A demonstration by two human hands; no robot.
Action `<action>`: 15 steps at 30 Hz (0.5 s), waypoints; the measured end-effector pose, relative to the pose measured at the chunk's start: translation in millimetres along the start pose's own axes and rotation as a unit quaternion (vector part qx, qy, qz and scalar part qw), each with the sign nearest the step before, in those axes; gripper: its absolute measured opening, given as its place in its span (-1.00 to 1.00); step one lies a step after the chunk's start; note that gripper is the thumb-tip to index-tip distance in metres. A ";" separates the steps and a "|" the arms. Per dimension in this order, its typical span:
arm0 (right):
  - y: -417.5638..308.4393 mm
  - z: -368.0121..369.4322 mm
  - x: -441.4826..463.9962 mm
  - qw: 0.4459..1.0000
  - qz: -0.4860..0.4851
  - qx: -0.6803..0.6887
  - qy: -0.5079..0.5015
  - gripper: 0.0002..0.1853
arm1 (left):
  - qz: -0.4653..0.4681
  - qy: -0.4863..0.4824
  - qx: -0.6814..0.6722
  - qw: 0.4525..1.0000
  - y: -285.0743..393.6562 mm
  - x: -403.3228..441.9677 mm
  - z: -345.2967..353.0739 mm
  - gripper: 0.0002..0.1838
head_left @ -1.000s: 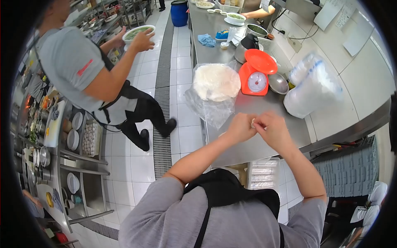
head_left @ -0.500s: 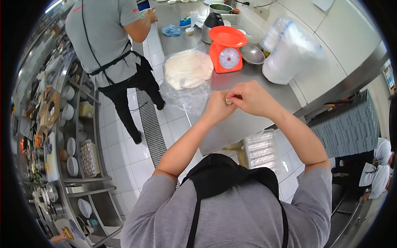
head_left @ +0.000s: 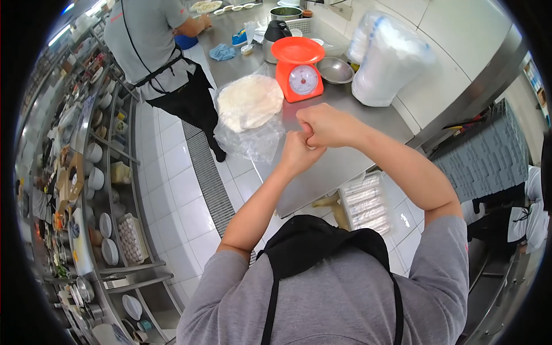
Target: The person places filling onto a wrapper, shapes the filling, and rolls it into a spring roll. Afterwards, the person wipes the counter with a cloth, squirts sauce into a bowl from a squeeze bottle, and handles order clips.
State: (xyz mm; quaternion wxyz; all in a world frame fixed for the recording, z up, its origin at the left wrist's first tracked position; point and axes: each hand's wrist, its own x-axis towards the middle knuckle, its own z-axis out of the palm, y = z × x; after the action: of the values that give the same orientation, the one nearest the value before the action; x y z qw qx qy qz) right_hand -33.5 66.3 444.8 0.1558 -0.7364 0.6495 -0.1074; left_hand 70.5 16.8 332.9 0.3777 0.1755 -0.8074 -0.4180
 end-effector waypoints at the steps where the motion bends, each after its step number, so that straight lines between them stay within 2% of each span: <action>1: 1.4 4.3 2.9 0.999 0.006 -0.033 -0.007 -0.75 | -0.012 0.002 -0.019 1.000 -1.1 -1.2 0.8 -0.84; 3: -0.5 10.4 4.1 0.999 0.022 -0.033 0.020 -0.72 | -0.022 0.001 -0.036 0.999 2.8 -1.1 -2.9 -0.86; 5: 6.5 15.7 6.8 0.998 0.037 -0.032 0.048 -0.68 | -0.071 -0.020 -0.106 0.992 6.8 -0.3 -12.5 -0.83; 6: 18.4 17.9 8.9 0.992 0.005 0.086 0.096 -0.61 | -0.068 -0.022 -0.104 0.992 4.2 2.1 -19.3 -0.83; 7: 29.7 21.9 9.4 0.969 -0.028 0.201 0.142 -0.54 | -0.090 -0.052 -0.234 0.967 -0.8 6.7 -27.6 -0.83; 8: 42.1 27.1 6.3 0.969 -0.031 0.198 0.144 -0.54 | -0.109 -0.079 -0.359 0.923 -5.3 11.4 -33.3 -0.80; 9: 55.3 32.1 2.2 0.930 -0.004 0.327 0.166 -0.51 | -0.106 -0.077 -0.359 0.924 -11.1 14.2 -35.2 -0.80; 10: 65.9 41.7 2.4 0.873 0.024 0.451 0.184 -0.48 | -0.123 -0.076 -0.431 0.891 -18.2 15.3 -36.1 -0.78; 11: 68.1 59.5 2.9 0.873 0.023 0.451 0.185 -0.48 | -0.140 -0.077 -0.499 0.852 -22.0 15.7 -36.3 -0.75; 13: 58.5 100.8 -9.5 0.860 -0.005 0.501 0.098 -0.53 | -0.125 -0.055 -0.520 0.843 -20.5 18.5 -26.8 -0.76; 15: 25.5 118.5 -17.3 0.893 0.049 0.400 0.203 -0.66 | -0.116 -0.043 -0.547 0.828 -13.2 21.6 -12.4 -0.77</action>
State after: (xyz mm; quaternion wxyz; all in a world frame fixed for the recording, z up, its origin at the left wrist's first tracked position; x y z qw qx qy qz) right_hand -16.7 91.4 326.1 0.3070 -0.5413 0.6046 -0.4971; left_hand 65.4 -10.7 336.8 0.3259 0.0146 -0.4360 -0.8387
